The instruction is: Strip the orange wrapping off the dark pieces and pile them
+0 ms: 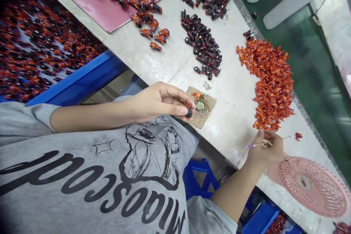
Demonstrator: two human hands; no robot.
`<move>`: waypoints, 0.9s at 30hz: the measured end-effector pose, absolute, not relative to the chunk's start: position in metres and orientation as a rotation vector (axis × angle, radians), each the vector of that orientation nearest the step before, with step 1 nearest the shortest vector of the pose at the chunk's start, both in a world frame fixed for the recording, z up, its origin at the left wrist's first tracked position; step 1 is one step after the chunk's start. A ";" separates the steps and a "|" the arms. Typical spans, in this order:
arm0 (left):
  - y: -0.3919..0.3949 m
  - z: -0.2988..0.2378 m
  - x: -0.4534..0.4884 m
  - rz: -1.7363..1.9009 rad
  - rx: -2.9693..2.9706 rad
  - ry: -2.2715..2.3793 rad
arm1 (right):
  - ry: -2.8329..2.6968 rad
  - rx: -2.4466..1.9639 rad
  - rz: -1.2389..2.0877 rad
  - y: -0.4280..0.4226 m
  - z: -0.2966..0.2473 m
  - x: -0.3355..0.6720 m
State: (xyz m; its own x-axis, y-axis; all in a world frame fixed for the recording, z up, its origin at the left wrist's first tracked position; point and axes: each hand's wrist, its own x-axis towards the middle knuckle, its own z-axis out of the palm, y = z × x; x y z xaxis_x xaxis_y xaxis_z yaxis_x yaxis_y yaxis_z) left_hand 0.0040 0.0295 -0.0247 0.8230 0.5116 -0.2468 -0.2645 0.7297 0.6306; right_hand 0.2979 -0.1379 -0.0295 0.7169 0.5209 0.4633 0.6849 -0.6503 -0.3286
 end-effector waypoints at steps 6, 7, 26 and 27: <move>0.029 -0.022 0.004 0.405 0.595 0.419 | -0.959 -2.475 -0.291 -0.118 -0.046 0.341; 0.030 -0.023 0.004 0.409 0.601 0.421 | -0.955 -2.450 -0.289 -0.115 -0.047 0.346; 0.030 -0.026 0.015 0.467 0.526 0.264 | -1.056 -1.322 0.054 -0.060 -0.037 0.134; 0.031 -0.025 0.013 0.474 0.537 0.267 | -1.049 -1.321 0.072 -0.061 -0.037 0.133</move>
